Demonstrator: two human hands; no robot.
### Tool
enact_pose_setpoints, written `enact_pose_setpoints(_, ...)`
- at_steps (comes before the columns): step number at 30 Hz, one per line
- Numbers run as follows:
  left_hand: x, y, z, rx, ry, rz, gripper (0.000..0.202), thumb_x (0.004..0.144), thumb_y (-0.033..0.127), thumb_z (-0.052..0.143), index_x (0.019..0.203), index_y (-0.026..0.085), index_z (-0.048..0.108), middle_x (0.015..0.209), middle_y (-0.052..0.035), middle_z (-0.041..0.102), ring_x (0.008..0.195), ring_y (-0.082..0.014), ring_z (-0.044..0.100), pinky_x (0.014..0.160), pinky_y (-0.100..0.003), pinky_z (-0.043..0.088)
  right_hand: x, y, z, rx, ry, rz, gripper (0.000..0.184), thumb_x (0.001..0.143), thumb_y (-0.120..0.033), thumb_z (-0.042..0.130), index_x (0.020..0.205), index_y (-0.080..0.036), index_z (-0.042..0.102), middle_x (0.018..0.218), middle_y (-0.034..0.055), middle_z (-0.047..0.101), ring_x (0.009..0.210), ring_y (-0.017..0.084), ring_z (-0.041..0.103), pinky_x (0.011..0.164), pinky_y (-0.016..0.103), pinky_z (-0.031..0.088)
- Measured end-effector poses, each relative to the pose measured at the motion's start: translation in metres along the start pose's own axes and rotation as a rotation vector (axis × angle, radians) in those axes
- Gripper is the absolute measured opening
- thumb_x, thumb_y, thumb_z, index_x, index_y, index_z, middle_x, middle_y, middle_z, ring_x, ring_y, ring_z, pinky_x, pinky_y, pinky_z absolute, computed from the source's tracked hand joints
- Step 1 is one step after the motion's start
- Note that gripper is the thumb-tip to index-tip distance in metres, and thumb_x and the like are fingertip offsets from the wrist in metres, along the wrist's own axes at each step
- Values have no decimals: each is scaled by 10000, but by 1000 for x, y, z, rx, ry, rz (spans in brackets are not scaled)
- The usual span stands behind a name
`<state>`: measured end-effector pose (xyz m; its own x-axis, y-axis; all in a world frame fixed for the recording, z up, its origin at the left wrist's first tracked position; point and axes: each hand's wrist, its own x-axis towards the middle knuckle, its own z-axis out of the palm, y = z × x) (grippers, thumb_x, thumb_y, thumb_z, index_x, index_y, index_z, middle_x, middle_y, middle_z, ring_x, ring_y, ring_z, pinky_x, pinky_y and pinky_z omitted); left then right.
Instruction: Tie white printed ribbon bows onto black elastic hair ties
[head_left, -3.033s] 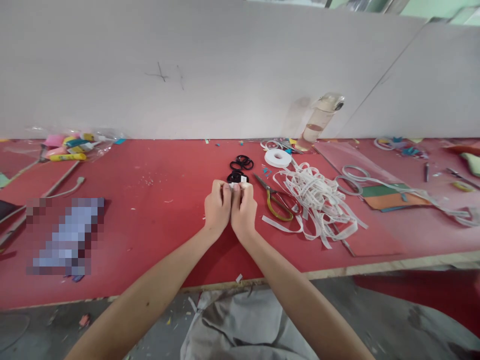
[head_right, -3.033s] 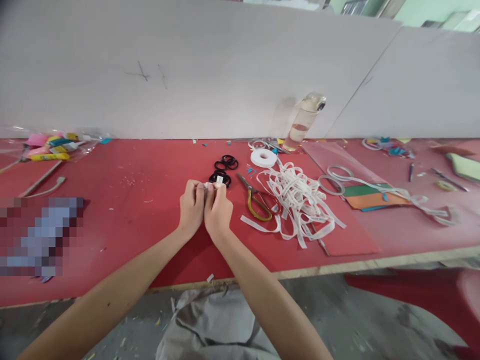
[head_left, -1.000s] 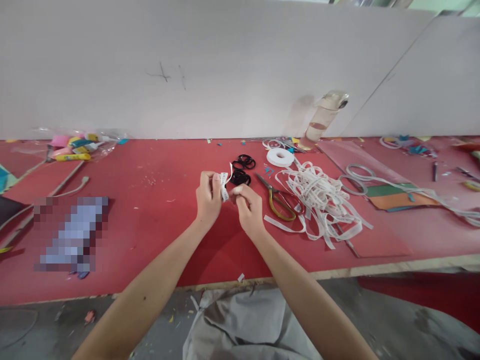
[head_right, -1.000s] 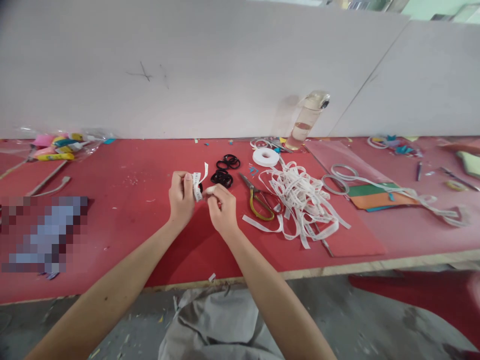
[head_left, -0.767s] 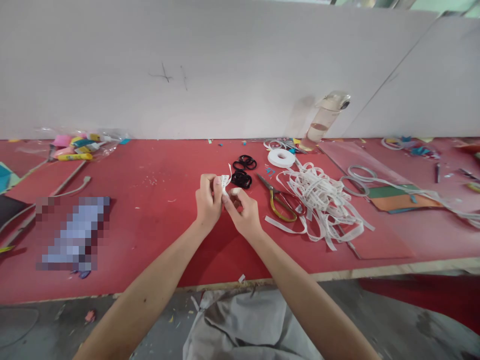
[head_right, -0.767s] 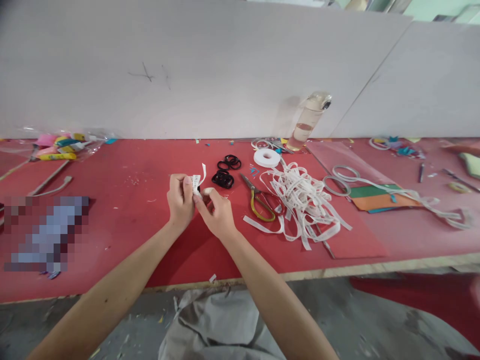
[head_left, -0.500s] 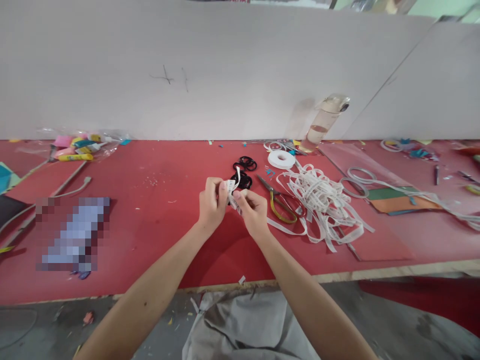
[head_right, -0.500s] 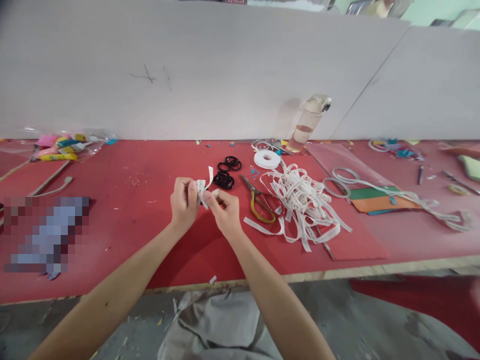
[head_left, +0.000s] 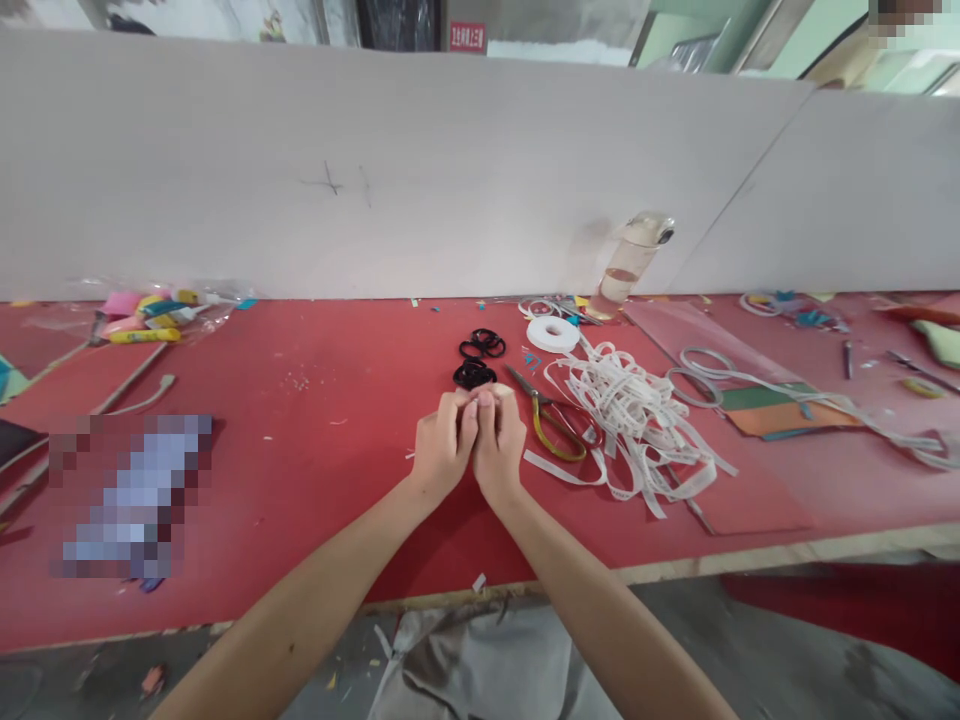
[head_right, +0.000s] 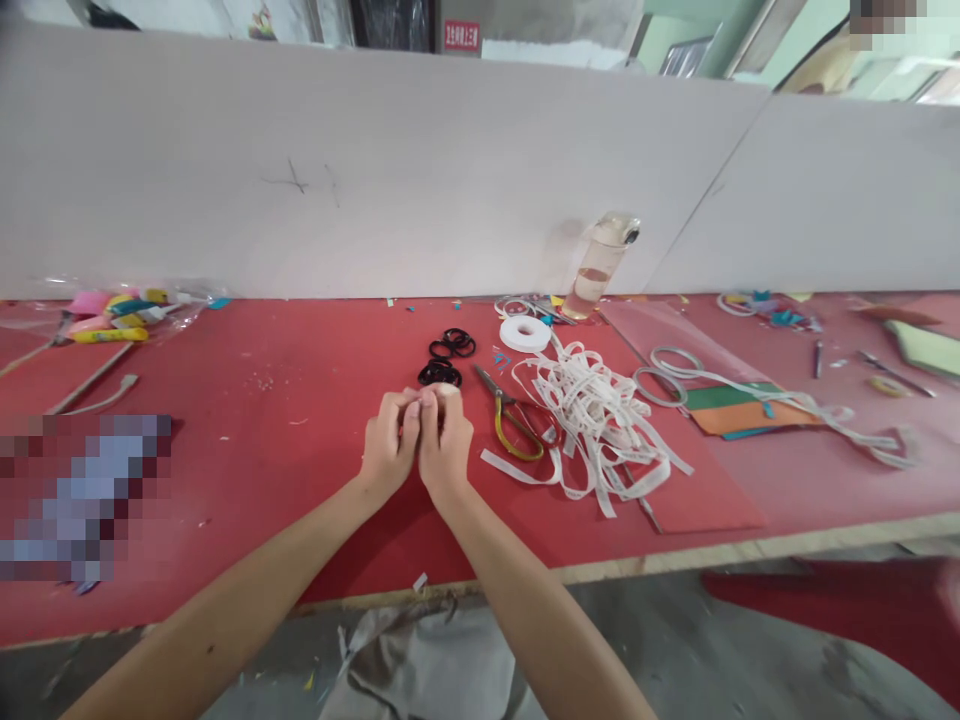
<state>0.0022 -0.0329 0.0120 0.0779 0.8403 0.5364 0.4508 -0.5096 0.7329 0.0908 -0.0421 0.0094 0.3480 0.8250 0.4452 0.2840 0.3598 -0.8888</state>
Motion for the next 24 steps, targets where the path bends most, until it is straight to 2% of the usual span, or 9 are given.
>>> enact_pose_setpoints(5,-3,5,-1,-36,11,-80,198,958,375,408,859,216,471,616,32,558,510,-118,524,517,-222,347,-1,-1,-1,18,6,61,320,962,-472,429,806,-199,488,604,-50,491,516,92,427,513,211,346)
enact_pose_setpoints(12,-4,9,4,-217,79,-215,255,972,417,380,822,220,444,607,47,493,508,-105,475,502,-209,365,0,-10,5,112,58,115,351,969,-482,405,758,-206,452,607,-51,472,526,92,419,512,205,357)
enact_pose_setpoints(15,0,10,9,-240,50,-272,268,967,425,389,805,219,449,593,51,480,504,-106,468,493,-207,353,2,-4,4,81,66,107,328,961,-476,425,783,-205,472,630,-45,499,545,99,439,533,210,371)
enact_pose_setpoints(20,9,18,15,-172,-13,-299,268,960,451,416,846,219,488,676,25,593,595,-129,575,554,-217,383,6,2,0,-4,106,97,299,962,-458,428,823,-203,499,694,-23,554,617,117,499,578,218,390)
enact_pose_setpoints(24,7,19,15,-214,17,-273,281,962,465,416,859,215,491,698,18,602,613,-122,576,567,-215,396,6,-3,0,31,119,101,328,963,-468,424,786,-200,493,684,-25,531,603,110,465,579,219,386)
